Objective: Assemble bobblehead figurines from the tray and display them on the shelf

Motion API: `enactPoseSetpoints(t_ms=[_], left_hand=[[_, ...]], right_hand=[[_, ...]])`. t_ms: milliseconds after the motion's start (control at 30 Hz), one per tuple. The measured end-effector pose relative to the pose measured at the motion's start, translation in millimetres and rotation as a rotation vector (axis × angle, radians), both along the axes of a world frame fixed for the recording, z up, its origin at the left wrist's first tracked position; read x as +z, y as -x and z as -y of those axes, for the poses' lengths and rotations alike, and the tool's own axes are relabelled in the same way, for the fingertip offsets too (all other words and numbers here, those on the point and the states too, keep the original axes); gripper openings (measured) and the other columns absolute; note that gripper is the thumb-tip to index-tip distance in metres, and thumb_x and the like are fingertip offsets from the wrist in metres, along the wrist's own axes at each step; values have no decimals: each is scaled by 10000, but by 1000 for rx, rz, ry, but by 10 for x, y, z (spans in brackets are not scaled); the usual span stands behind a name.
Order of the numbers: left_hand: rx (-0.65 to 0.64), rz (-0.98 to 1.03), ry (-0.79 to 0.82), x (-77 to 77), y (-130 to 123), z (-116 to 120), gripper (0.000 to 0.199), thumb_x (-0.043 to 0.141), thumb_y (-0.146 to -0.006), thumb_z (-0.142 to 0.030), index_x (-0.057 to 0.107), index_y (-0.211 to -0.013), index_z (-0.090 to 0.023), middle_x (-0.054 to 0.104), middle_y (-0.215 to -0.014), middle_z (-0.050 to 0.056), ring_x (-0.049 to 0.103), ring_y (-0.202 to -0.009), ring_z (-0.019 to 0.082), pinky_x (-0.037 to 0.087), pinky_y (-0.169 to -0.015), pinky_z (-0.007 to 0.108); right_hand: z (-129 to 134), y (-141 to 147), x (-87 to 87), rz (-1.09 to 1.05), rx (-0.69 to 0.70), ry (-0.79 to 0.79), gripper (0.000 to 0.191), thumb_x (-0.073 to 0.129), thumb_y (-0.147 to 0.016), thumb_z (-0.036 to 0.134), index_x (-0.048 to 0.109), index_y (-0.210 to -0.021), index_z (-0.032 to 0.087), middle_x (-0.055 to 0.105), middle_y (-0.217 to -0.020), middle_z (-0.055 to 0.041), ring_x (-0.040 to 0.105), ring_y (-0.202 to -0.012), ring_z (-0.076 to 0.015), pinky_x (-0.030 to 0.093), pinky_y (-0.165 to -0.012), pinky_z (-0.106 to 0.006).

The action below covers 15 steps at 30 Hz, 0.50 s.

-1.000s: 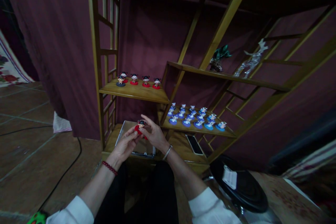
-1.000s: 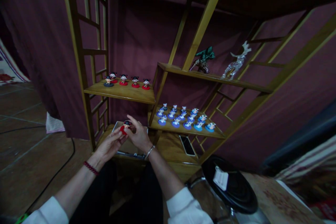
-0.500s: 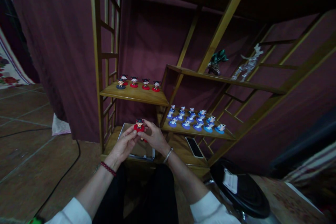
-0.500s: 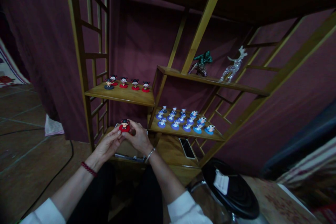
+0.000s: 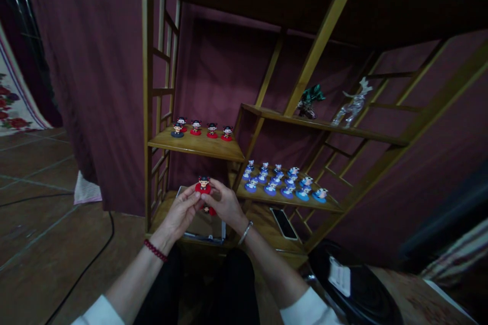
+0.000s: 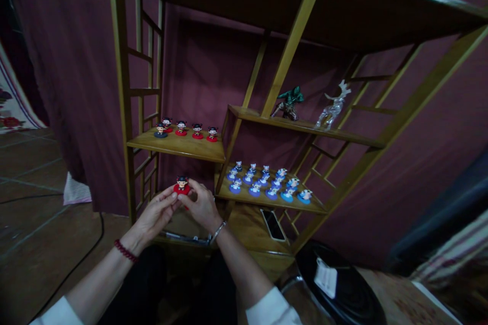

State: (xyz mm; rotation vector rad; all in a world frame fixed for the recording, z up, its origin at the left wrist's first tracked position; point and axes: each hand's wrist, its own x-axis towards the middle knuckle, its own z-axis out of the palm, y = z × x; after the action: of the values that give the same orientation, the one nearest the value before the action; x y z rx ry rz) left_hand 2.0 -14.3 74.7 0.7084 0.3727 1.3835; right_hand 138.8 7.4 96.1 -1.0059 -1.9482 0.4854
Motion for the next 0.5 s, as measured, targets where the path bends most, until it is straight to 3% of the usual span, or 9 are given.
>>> enactPoseSetpoints(t_ms=[500], left_hand=[[103, -28, -7, 243, 34, 61, 329, 663, -662, -103, 597, -982, -134, 642, -1010, 75, 593, -944, 171, 432, -889, 285]], right_hand=[[45, 85, 250, -85, 53, 8, 436, 621, -706, 287, 516, -1121, 201, 619, -1030, -47, 595, -840, -156, 497, -785, -310]])
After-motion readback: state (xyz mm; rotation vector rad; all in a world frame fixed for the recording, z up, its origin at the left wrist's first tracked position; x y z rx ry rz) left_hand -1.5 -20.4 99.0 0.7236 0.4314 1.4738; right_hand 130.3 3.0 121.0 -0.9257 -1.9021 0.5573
